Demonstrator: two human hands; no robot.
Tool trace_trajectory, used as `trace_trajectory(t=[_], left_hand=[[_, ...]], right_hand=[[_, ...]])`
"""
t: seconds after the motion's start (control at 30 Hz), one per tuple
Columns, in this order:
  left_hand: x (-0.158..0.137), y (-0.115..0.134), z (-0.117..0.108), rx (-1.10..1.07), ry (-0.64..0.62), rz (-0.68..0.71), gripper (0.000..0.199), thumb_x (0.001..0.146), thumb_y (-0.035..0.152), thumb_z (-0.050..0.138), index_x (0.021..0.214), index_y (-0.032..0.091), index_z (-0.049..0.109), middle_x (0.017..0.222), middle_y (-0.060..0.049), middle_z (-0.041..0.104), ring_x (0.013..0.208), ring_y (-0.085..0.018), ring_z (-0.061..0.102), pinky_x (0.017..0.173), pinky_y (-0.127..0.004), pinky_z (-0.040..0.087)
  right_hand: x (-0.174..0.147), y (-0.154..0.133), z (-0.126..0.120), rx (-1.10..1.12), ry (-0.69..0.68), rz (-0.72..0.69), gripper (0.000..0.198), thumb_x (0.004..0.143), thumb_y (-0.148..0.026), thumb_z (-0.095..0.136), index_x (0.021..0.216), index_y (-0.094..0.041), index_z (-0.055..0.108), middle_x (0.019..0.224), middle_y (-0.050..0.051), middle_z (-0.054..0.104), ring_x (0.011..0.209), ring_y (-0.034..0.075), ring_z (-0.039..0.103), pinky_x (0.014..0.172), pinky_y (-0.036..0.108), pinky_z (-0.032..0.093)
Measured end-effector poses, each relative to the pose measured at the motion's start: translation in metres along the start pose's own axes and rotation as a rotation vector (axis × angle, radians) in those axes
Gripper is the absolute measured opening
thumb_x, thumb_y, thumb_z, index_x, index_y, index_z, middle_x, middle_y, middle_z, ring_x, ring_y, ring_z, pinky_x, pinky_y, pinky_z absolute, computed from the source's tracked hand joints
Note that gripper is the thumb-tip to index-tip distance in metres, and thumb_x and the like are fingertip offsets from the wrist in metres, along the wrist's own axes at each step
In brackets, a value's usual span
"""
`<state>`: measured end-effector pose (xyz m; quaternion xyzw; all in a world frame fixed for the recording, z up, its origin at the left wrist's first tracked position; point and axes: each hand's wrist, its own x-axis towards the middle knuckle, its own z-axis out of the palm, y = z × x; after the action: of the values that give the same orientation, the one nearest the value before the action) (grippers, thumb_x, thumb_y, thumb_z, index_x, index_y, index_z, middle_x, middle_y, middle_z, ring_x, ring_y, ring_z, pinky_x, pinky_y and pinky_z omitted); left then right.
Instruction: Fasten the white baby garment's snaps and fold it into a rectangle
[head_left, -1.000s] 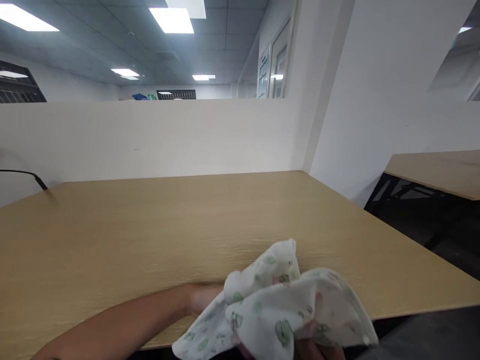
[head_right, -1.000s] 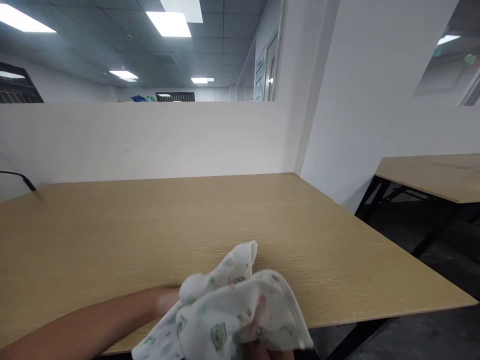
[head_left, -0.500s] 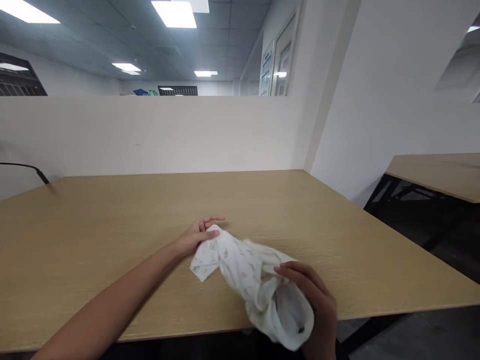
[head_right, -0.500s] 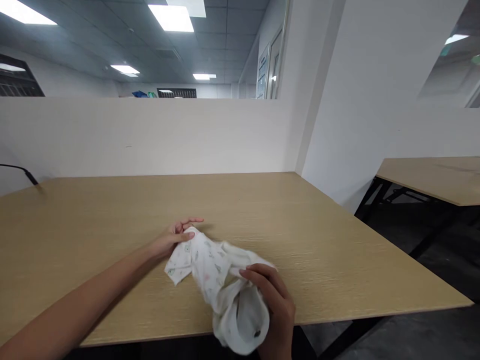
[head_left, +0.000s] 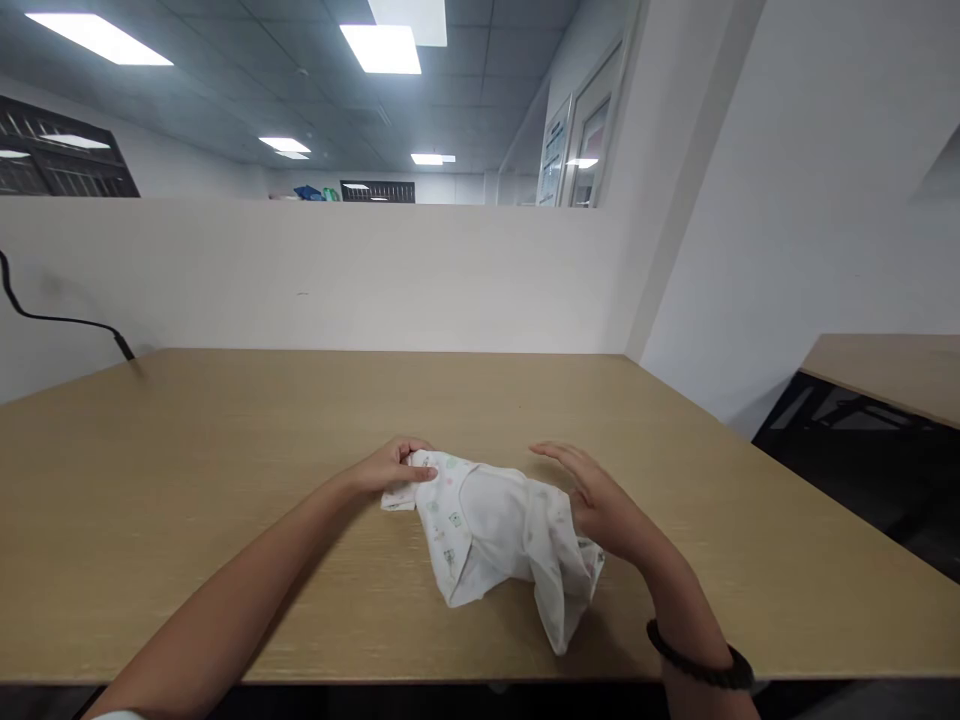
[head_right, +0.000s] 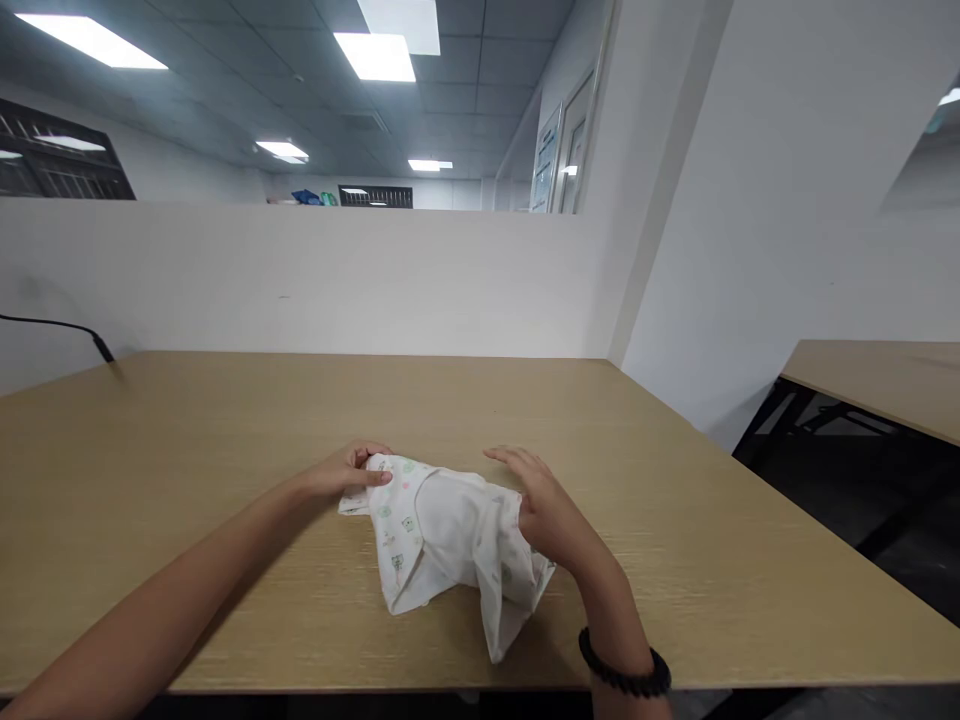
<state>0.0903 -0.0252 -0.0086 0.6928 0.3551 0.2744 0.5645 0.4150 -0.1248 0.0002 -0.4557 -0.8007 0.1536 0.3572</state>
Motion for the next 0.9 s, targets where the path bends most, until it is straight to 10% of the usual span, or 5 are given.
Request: trace_trajectory(t=[0.17,0.33,0.6,0.9], left_hand=[[-0.002,0.003,0.003,0.049,-0.002,0.025,0.041,0.065,0.049,0.08,0.075,0.011,0.067,0.066,-0.002,0.06,0.059,-0.012,0.053,0.051,-0.02,0.038],[0.001,-0.003,0.005,0.031,0.101,0.12,0.04,0.066,0.05,0.078,0.08,0.014,0.067,0.072,-0.003,0.061,0.064,-0.013,0.054,0.055,-0.02,0.041],[0.005,0.005,0.0,0.254,0.43,0.319,0.043,0.076,0.057,0.066,0.076,0.014,0.069,0.072,-0.005,0.062,0.069,-0.017,0.054,0.063,-0.025,0.043],[-0.031,0.12,0.013,0.598,0.816,0.872,0.037,0.093,0.046,0.053,0.075,0.015,0.064,0.059,0.001,0.052,0.053,-0.01,0.043,0.051,-0.021,0.035]], right_hand=[[0.03,0.041,0.019,0.013,-0.367,0.067,0.05,0.078,-0.017,0.055,0.128,-0.02,0.059,0.131,0.011,0.059,0.125,0.026,0.049,0.11,0.043,0.036],[0.049,0.046,0.028,0.034,-0.431,0.135,0.019,0.082,-0.025,0.057,0.095,-0.017,0.067,0.101,0.009,0.069,0.098,0.024,0.061,0.091,0.037,0.047],[0.044,0.013,0.0,0.1,0.012,0.04,0.027,0.093,-0.043,0.048,0.085,-0.019,0.054,0.082,0.002,0.06,0.078,0.017,0.056,0.071,0.027,0.045],[0.028,-0.083,-0.062,-0.277,0.611,-0.21,0.025,0.098,-0.043,0.045,0.086,-0.022,0.052,0.062,-0.004,0.049,0.047,0.01,0.041,0.047,0.024,0.033]])
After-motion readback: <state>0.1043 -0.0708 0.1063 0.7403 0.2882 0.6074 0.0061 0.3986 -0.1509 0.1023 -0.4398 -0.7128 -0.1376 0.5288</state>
